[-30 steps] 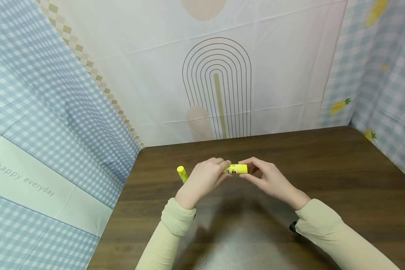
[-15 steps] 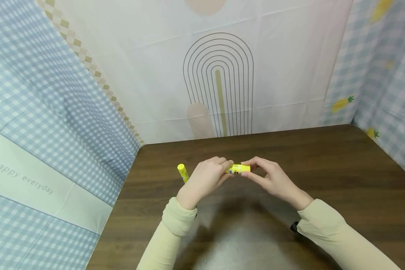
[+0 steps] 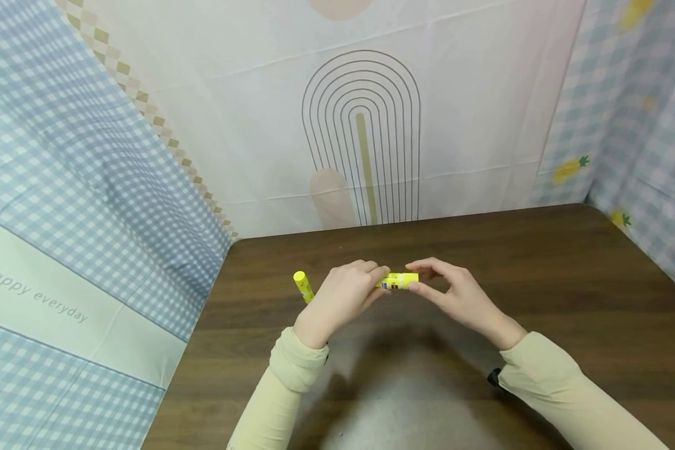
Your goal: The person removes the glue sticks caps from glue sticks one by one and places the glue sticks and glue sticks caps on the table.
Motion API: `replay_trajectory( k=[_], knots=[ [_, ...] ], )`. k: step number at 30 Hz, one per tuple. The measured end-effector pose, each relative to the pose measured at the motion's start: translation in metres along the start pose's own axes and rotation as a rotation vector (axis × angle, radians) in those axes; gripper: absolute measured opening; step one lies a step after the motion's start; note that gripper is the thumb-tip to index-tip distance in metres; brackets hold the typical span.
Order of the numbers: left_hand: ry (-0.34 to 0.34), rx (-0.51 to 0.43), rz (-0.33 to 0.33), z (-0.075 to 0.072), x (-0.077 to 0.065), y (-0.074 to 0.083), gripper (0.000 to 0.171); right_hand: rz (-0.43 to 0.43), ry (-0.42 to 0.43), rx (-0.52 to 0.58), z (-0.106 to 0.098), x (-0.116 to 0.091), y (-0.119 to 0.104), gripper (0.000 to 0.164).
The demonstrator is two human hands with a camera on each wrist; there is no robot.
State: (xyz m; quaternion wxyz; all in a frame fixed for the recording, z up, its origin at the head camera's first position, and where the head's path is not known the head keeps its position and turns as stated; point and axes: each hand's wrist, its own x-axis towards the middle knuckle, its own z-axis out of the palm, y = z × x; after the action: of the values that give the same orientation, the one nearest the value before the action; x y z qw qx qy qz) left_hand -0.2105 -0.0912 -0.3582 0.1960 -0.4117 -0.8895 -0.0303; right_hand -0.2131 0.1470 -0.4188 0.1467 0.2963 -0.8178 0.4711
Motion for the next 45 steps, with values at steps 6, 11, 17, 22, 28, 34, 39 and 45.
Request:
replay_trajectory(
  k=[6,11,17,22,28,34,39,45],
  knots=[
    [-0.029,0.008,-0.033,-0.0002,0.0,0.0025,0.027,0.082,-0.068,0.022,0.0001,-0.0014,-0.0008,0.019],
    [-0.03,0.013,-0.049,0.0009,0.0018,0.0039,0.023,0.073,-0.047,0.033,0.0004,-0.0039,0.0,0.022],
    [0.008,0.026,-0.033,0.0009,0.0045,0.0045,0.023,0.031,-0.022,0.037,-0.0001,-0.0049,0.0023,0.026],
    [-0.02,0.004,-0.029,0.0018,0.0059,0.0057,0.027,-0.015,-0.005,0.025,-0.003,-0.0085,0.0035,0.031],
    [-0.023,-0.009,0.0,0.004,0.0061,0.0052,0.028,-0.07,-0.006,0.003,-0.0063,-0.0084,0.0045,0.035],
    [-0.024,-0.052,-0.012,0.0031,0.0035,0.0031,0.03,0.029,-0.047,-0.01,-0.0074,-0.0076,0.0031,0.035],
    [-0.031,-0.039,-0.013,0.0027,0.0029,0.0026,0.029,0.099,-0.088,0.007,-0.0062,-0.0061,0.0015,0.025],
    [-0.043,-0.025,-0.022,0.0037,0.0014,0.0027,0.03,0.084,-0.093,0.019,-0.0033,-0.006,-0.0005,0.024]
  ],
)
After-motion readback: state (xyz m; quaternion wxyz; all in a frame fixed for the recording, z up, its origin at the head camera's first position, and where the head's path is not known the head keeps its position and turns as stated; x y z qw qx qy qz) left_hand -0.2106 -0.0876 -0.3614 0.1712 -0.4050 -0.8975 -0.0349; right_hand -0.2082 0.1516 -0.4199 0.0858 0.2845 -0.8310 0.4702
